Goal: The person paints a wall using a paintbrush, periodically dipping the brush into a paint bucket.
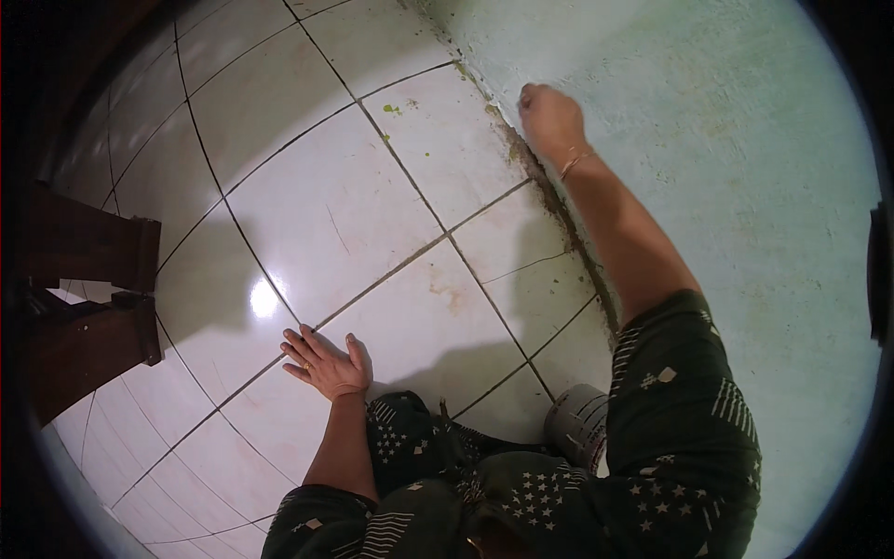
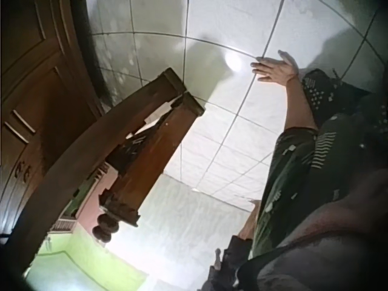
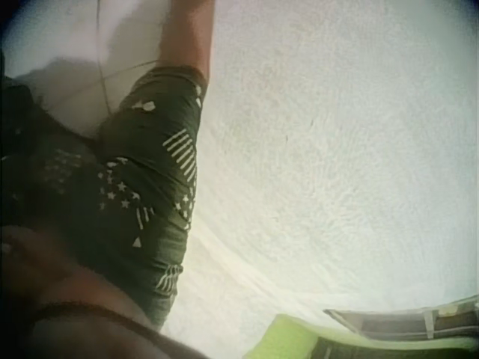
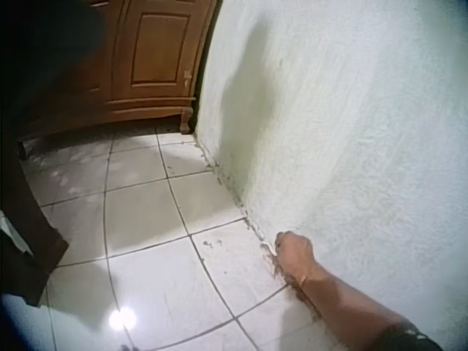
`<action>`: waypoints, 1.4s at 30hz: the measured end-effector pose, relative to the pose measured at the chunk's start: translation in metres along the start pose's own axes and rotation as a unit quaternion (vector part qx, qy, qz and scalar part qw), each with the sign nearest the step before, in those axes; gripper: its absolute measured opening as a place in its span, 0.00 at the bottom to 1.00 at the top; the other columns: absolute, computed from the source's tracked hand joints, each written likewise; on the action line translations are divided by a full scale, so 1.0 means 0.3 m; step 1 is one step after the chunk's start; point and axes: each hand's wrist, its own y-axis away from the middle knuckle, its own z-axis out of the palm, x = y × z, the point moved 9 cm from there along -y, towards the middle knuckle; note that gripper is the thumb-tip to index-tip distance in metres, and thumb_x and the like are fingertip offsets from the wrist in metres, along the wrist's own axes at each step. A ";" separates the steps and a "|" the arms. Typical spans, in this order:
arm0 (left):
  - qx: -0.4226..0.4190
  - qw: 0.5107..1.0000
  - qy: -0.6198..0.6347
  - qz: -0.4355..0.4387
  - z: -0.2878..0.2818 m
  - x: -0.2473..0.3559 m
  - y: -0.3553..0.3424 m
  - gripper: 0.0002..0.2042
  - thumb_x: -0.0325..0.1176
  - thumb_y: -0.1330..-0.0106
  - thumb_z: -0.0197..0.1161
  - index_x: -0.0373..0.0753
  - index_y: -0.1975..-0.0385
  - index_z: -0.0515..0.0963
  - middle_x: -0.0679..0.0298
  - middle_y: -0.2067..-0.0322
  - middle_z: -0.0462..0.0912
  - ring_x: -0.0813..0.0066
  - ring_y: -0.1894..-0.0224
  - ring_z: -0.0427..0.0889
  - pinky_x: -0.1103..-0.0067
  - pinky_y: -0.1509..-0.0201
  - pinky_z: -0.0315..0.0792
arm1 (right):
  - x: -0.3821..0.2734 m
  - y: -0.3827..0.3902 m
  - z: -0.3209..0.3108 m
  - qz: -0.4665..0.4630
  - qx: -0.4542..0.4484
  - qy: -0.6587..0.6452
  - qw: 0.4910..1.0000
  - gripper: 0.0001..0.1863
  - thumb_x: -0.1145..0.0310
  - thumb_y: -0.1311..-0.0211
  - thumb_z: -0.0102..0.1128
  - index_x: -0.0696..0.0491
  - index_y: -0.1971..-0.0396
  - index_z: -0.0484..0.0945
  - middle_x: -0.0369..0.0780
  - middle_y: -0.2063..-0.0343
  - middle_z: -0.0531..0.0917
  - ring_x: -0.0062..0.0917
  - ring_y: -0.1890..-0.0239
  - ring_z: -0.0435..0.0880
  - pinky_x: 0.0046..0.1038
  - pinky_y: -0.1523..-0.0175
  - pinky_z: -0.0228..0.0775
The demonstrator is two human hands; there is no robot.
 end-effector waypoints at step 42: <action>0.022 1.000 0.000 0.012 -0.001 -0.006 -0.001 0.43 0.53 0.41 0.53 0.36 0.32 0.44 0.50 0.30 0.36 0.49 0.28 0.31 0.53 0.30 0.23 | 0.100 0.239 -0.179 0.026 0.065 -0.007 0.998 0.07 0.67 0.43 0.53 0.50 0.68 0.79 0.43 0.71 0.81 0.40 0.70 0.81 0.38 0.64 0.73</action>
